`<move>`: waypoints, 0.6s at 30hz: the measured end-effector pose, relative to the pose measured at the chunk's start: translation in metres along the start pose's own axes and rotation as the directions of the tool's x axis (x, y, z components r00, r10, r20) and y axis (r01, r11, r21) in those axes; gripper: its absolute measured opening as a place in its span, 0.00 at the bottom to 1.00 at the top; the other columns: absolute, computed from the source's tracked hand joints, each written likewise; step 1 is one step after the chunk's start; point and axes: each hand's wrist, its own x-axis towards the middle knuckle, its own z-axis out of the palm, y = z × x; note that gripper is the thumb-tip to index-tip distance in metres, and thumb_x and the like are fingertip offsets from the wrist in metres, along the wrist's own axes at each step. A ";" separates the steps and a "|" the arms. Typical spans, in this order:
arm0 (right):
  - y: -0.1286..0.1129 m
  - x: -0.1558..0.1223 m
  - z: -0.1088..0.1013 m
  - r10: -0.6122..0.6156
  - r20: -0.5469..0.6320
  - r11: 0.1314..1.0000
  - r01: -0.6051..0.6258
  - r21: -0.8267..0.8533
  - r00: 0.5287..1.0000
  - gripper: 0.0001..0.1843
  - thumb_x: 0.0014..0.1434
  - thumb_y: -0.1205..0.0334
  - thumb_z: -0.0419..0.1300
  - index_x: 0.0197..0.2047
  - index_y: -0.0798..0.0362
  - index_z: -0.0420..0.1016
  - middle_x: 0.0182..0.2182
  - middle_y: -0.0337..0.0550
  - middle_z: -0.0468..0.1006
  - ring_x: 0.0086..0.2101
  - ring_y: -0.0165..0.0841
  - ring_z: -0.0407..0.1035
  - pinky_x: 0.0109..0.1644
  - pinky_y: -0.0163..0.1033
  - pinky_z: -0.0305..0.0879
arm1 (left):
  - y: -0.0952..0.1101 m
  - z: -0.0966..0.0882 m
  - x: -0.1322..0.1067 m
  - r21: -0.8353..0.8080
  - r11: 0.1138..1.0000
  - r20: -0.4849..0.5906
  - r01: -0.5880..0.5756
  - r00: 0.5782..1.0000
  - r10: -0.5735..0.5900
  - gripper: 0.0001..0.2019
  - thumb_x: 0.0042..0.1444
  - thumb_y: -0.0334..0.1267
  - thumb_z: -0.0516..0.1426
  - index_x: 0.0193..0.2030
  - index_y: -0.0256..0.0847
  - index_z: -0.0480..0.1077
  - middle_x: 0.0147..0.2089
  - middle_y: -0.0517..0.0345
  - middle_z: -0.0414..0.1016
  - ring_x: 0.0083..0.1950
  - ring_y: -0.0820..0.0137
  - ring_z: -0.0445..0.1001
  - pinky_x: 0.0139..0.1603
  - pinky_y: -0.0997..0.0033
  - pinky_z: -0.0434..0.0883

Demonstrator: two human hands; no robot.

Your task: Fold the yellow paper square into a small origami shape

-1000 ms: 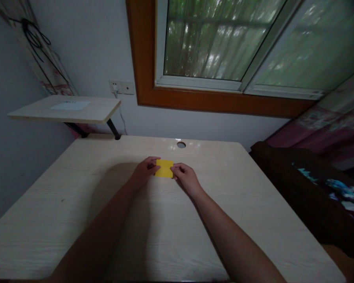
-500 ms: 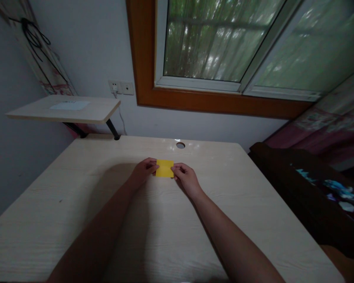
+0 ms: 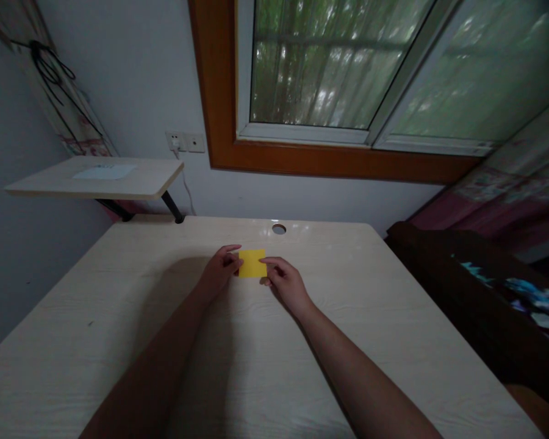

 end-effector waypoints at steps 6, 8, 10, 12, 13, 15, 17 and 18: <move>-0.003 0.001 0.001 -0.038 -0.009 0.999 0.038 0.025 0.999 0.11 0.53 0.67 0.61 0.40 0.49 0.81 0.45 0.43 0.74 0.27 0.26 0.71 0.31 0.35 0.69 | -0.005 0.001 0.000 -0.018 0.999 0.033 -0.040 0.999 0.040 0.21 0.54 0.39 0.61 0.55 0.38 0.67 0.26 0.66 0.68 0.27 0.76 0.68 0.32 0.75 0.68; -0.007 0.001 0.002 -0.019 -0.041 0.999 0.021 0.049 0.999 0.09 0.53 0.65 0.63 0.38 0.50 0.82 0.44 0.43 0.75 0.26 0.27 0.71 0.30 0.35 0.69 | -0.005 0.001 -0.002 -0.042 0.997 0.046 -0.071 0.996 0.073 0.19 0.55 0.39 0.60 0.53 0.39 0.68 0.31 0.62 0.71 0.30 0.75 0.71 0.34 0.74 0.70; -0.011 0.002 0.003 0.005 -0.071 0.997 0.000 0.076 0.997 0.08 0.52 0.63 0.65 0.37 0.50 0.82 0.43 0.43 0.76 0.25 0.26 0.70 0.29 0.35 0.68 | -0.005 0.002 -0.004 -0.069 0.993 0.056 -0.097 0.993 0.101 0.15 0.57 0.40 0.58 0.50 0.39 0.70 0.40 0.56 0.74 0.33 0.73 0.74 0.37 0.71 0.73; -0.014 0.002 0.004 0.037 -0.093 0.995 -0.027 0.100 0.995 0.08 0.51 0.61 0.66 0.37 0.51 0.82 0.42 0.44 0.77 0.24 0.26 0.69 0.28 0.35 0.67 | -0.006 0.001 -0.006 -0.093 0.989 0.075 -0.118 0.989 0.125 0.14 0.58 0.39 0.57 0.50 0.39 0.71 0.46 0.52 0.74 0.38 0.71 0.76 0.41 0.69 0.74; -0.015 0.002 0.004 0.051 -0.097 0.993 -0.041 0.107 0.994 0.09 0.51 0.60 0.67 0.37 0.52 0.82 0.41 0.44 0.77 0.23 0.26 0.69 0.27 0.35 0.67 | -0.006 0.001 -0.007 -0.098 0.987 0.092 -0.129 0.986 0.138 0.15 0.57 0.39 0.58 0.51 0.39 0.70 0.48 0.51 0.74 0.40 0.70 0.76 0.43 0.68 0.74; -0.014 0.002 0.004 0.068 -0.096 0.992 -0.057 0.112 0.993 0.10 0.51 0.57 0.68 0.37 0.52 0.82 0.40 0.44 0.78 0.24 0.27 0.69 0.28 0.35 0.67 | -0.008 0.000 -0.007 -0.088 0.983 0.126 -0.159 0.978 0.169 0.16 0.55 0.37 0.61 0.51 0.40 0.71 0.49 0.50 0.73 0.45 0.67 0.75 0.45 0.67 0.73; -0.011 0.002 0.004 0.065 -0.084 0.992 -0.055 0.113 0.994 0.11 0.51 0.56 0.69 0.37 0.52 0.82 0.40 0.45 0.78 0.25 0.28 0.70 0.28 0.36 0.68 | -0.010 0.000 -0.006 -0.052 0.980 0.143 -0.190 0.970 0.196 0.15 0.52 0.37 0.63 0.48 0.41 0.72 0.50 0.50 0.72 0.49 0.66 0.74 0.47 0.68 0.72; -0.010 0.002 0.004 0.057 -0.077 0.993 -0.049 0.111 0.995 0.11 0.51 0.55 0.69 0.37 0.52 0.82 0.40 0.45 0.78 0.26 0.29 0.70 0.29 0.36 0.68 | -0.010 0.000 -0.006 -0.032 0.979 0.142 -0.202 0.969 0.204 0.14 0.51 0.37 0.64 0.45 0.41 0.73 0.50 0.51 0.71 0.50 0.66 0.73 0.47 0.69 0.72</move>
